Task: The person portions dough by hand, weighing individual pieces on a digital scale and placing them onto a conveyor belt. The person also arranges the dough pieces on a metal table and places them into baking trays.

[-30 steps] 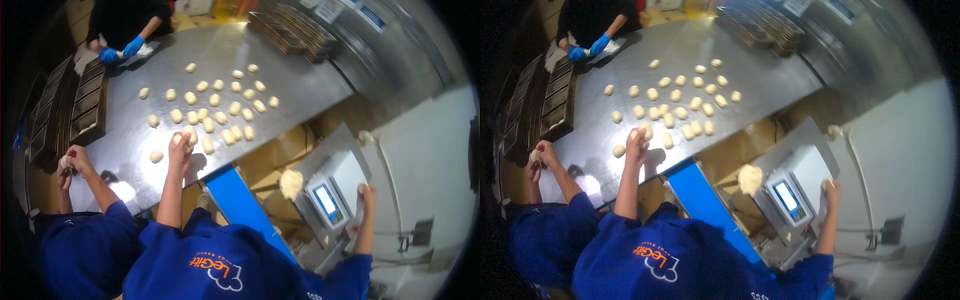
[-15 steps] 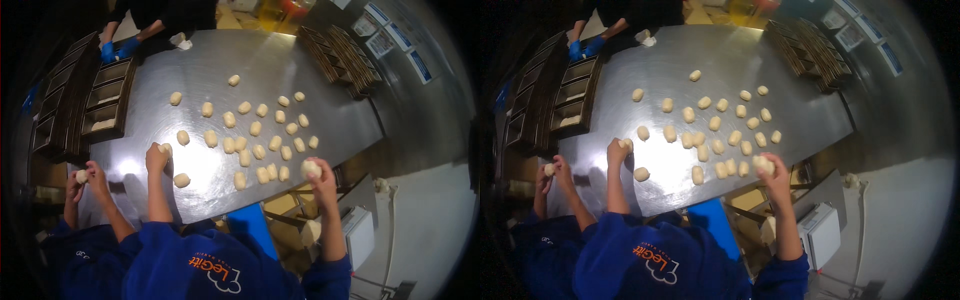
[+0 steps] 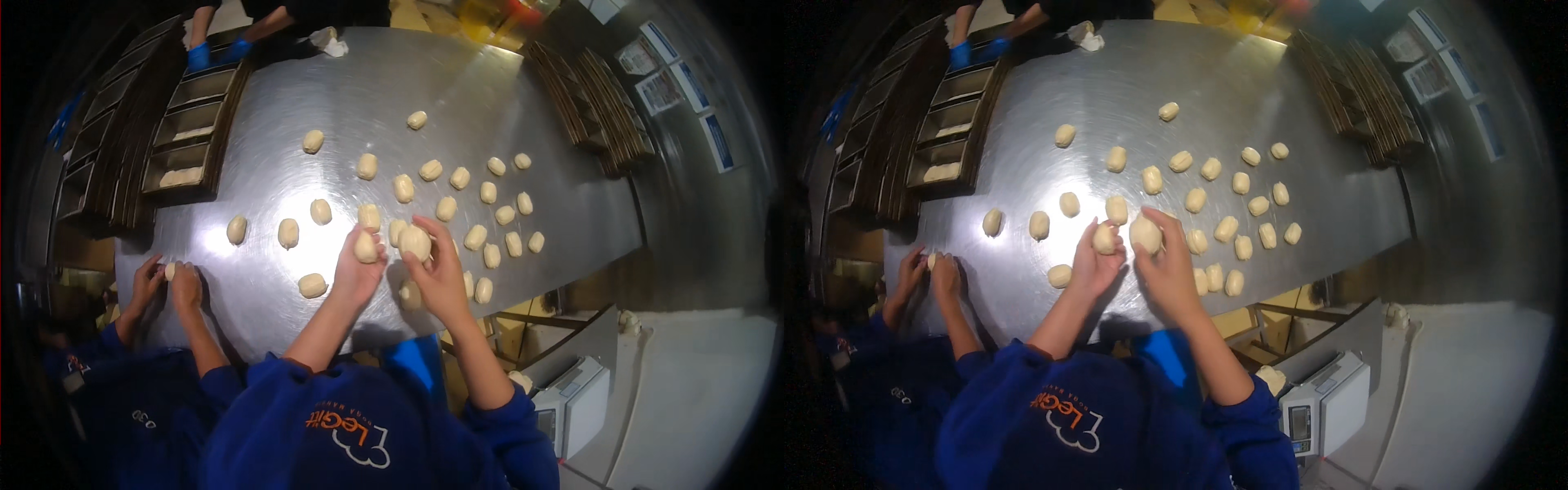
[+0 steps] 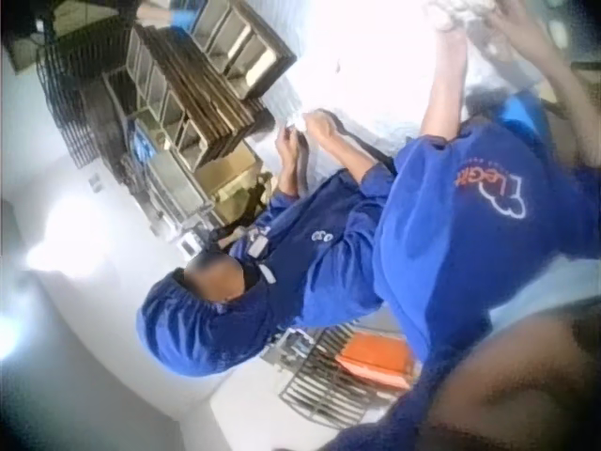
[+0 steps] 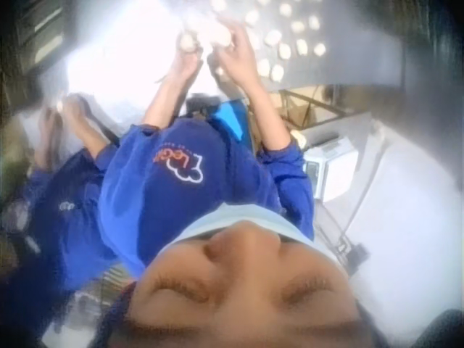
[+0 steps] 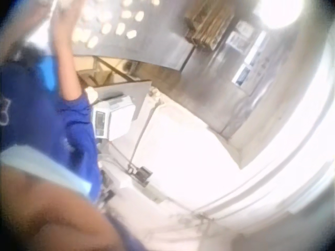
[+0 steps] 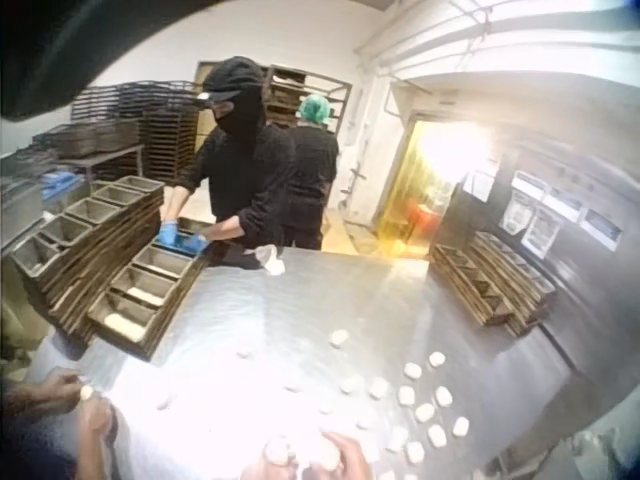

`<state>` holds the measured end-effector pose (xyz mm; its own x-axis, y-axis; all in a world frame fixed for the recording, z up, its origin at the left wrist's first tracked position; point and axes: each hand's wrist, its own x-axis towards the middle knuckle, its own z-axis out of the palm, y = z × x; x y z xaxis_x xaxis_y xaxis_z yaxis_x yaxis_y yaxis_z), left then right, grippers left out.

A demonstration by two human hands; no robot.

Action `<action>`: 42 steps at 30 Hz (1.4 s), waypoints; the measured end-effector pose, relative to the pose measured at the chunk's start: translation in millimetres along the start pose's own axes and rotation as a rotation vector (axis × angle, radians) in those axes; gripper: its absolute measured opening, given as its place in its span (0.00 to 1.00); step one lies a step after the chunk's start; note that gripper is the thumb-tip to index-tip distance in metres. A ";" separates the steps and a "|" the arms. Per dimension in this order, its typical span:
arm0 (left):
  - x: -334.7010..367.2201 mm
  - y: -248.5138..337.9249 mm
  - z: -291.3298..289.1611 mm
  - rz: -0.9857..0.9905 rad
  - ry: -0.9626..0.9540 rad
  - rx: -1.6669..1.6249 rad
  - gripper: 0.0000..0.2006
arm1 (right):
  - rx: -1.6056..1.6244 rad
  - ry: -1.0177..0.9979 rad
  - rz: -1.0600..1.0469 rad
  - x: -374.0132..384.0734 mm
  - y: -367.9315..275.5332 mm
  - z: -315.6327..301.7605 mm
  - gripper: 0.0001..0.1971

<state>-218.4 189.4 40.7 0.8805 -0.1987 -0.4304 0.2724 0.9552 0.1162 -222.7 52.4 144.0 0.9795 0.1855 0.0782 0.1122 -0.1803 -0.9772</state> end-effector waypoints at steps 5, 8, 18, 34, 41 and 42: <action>-8.8 27.0 2.1 0.100 0.100 0.149 0.09 | 0.211 0.348 0.080 -81.9 5.5 -85.5 0.26; -4.3 31.0 0.0 0.176 0.130 0.158 0.11 | -0.156 0.891 -0.015 -170.4 -7.5 -172.6 0.31; 1.5 -68.1 41.8 -0.133 -0.131 0.332 0.09 | -1.452 1.349 0.414 -387.6 -6.1 -280.3 0.20; -129.5 -367.0 -21.8 -0.945 -0.290 0.622 0.06 | -1.136 0.931 0.217 -380.7 98.6 -124.9 0.13; -140.4 -368.7 -24.8 -0.803 -0.464 0.794 0.04 | -0.769 0.958 0.180 -429.2 85.1 -110.8 0.07; -143.1 -369.8 -24.4 -0.783 -0.460 0.821 0.04 | -0.394 1.004 0.278 -438.4 83.0 -108.9 0.07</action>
<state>-454.6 -130.1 37.5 0.3783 -0.8755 -0.3007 0.8077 0.1535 0.5692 -624.6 -149.1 50.1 0.6491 -0.7428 0.1643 -0.2618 -0.4208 -0.8686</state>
